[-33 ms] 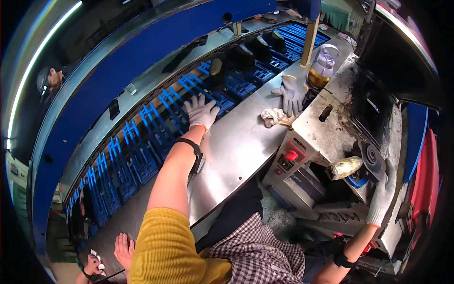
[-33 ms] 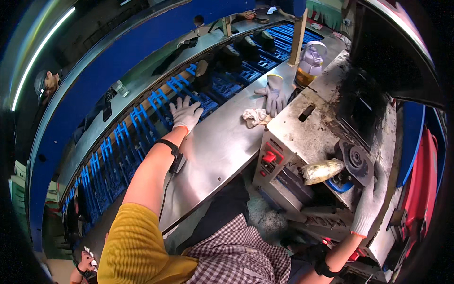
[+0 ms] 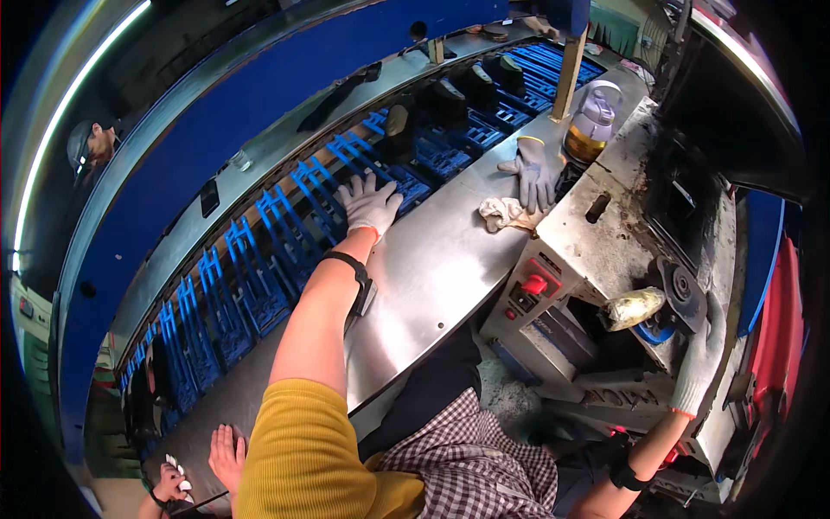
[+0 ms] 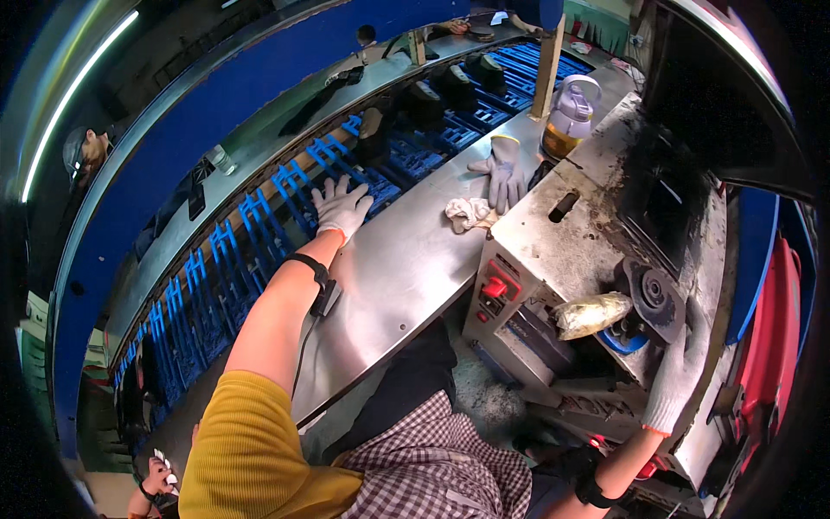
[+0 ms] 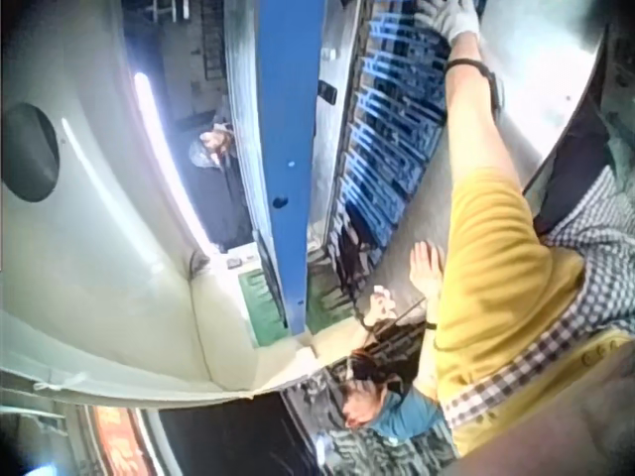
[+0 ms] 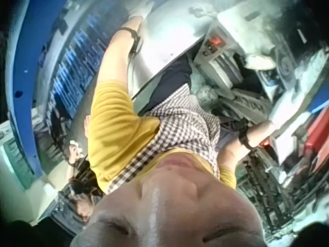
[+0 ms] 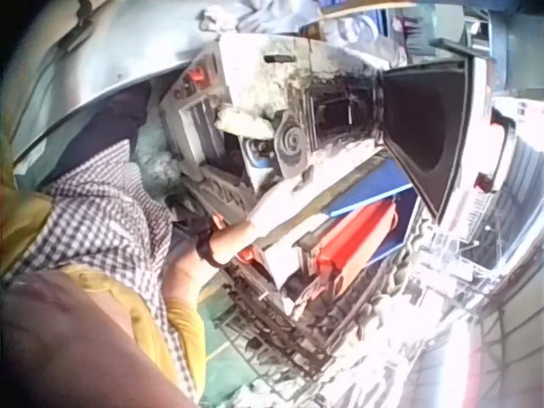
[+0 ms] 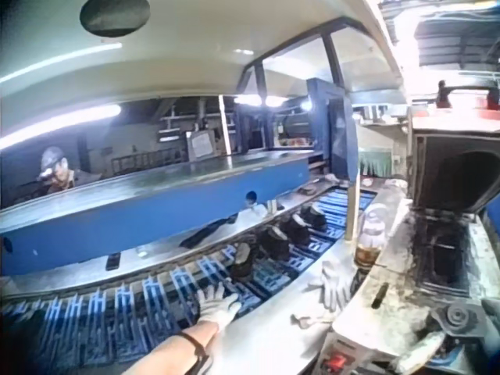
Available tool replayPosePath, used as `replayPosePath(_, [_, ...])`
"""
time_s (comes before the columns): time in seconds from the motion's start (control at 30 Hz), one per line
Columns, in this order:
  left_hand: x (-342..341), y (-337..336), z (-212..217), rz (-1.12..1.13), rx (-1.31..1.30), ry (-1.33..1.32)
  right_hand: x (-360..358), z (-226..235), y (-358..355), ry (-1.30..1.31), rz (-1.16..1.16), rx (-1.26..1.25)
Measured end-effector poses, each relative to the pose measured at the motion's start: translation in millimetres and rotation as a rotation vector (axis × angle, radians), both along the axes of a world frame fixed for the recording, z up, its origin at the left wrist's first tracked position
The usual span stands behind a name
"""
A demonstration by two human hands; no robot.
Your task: Using specialized machinery to press and shape shoe components on a manufacturing line.
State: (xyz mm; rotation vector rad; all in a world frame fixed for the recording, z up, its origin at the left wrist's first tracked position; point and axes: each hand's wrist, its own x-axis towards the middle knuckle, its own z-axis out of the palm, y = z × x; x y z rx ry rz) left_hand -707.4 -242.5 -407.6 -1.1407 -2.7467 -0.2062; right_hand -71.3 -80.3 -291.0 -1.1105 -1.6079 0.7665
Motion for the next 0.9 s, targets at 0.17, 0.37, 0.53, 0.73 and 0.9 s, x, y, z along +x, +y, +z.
replayPosePath(0.17, [-9,5,-7,-0.015,-0.023,-0.047,5,-2,4,0.007,0.024,-0.039])
replayPosePath(0.37, [-9,31,-4,-0.006,-0.028,-0.078,6,-1,3,-0.105,-0.045,0.031])
replayPosePath(0.53, [-13,19,-3,-0.077,-0.106,0.003,8,1,2,-0.159,-0.029,0.029])
replayPosePath(0.73, [-22,-11,22,-0.235,-0.269,0.170,8,-1,3,-0.108,-0.038,0.006])
replayPosePath(0.9, [-16,-31,14,-0.138,-0.257,0.111,7,-2,2,-0.101,-0.021,0.021])
